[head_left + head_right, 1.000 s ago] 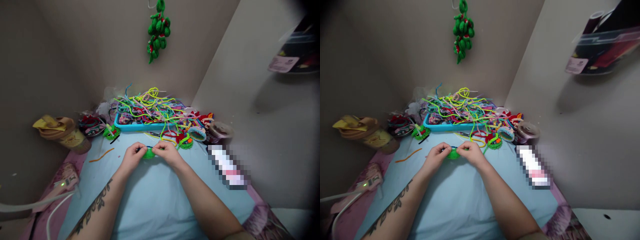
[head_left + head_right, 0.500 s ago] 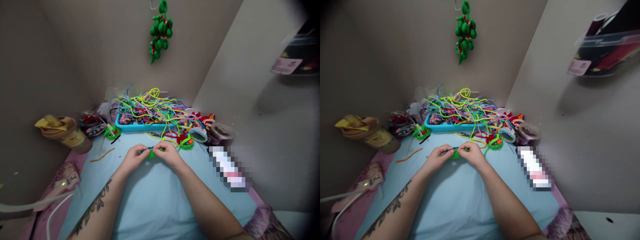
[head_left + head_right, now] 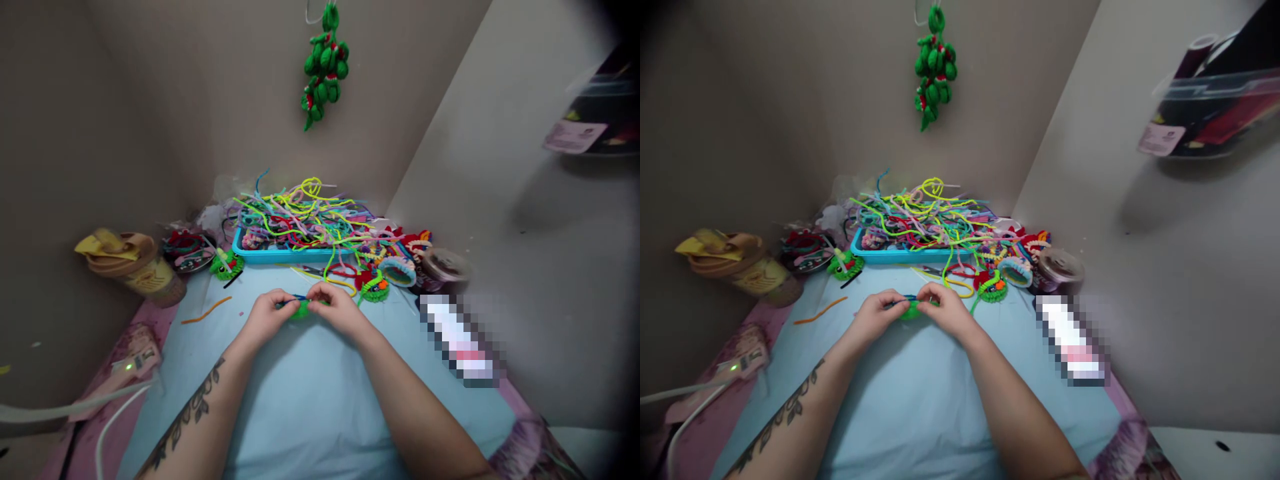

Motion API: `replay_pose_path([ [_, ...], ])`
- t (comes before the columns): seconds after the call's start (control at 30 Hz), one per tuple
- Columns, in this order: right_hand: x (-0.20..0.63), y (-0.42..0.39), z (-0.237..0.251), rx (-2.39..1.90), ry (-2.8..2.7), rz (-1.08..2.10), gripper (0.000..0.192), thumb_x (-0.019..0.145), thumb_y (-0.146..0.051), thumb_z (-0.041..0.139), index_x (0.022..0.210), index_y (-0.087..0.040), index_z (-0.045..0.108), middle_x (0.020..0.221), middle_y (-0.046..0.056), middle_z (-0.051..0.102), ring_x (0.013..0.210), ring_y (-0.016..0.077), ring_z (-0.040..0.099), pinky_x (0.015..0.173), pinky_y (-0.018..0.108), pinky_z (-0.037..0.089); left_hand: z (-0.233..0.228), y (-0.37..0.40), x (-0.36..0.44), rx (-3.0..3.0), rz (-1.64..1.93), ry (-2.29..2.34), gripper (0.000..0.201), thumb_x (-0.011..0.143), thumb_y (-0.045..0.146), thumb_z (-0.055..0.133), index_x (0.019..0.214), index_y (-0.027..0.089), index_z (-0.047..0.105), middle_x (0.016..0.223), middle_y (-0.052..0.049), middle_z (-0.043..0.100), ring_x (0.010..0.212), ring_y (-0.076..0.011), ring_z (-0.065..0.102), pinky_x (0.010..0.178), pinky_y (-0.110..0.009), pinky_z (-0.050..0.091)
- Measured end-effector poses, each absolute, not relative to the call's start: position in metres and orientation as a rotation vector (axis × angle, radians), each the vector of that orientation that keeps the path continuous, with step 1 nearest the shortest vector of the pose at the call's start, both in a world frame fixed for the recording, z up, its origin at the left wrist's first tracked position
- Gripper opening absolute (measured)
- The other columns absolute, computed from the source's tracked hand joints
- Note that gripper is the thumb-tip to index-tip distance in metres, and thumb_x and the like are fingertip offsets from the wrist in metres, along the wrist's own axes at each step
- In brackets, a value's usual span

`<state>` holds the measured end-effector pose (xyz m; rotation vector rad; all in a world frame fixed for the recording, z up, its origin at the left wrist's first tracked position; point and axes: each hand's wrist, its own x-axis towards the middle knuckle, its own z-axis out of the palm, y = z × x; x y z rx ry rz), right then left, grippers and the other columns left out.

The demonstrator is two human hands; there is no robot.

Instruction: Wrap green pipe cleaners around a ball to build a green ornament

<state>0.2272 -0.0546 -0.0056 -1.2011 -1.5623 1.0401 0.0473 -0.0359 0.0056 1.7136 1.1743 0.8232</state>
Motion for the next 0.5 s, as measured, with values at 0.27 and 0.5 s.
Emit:
replay_pose_path([
  [0.27, 0.271, -0.044, -0.009, -1.350, -1.626, 0.476, 0.016, 0.078, -0.020, 0.055, 0.084, -0.022, 0.070, 0.082, 0.005, 0.065, 0.081, 0.0180, 0.060, 0.076, 0.031, 0.046, 0.003, -0.016, 0.019, 1.217, 1.137, 1.240, 0.025, 0.065, 0.037, 0.067, 0.071, 0.013, 0.066, 0.063, -0.001, 0.061, 0.058, -0.0119, 0.050, 0.058, -0.022, 0.038],
  [0.5, 0.285, -0.040, -0.014, -1.511, -1.564, -0.017, 0.018, 0.079, -0.021, 0.053, 0.083, -0.023, 0.071, 0.089, 0.008, 0.063, 0.092, 0.0236, 0.054, 0.083, 0.039, 0.042, 0.000, -0.007, 0.010, 1.064, 1.296, 1.236, 0.031, 0.060, 0.040, 0.071, 0.072, 0.012, 0.066, 0.064, 0.000, 0.062, 0.061, -0.0119, 0.052, 0.061, -0.022, 0.038],
])
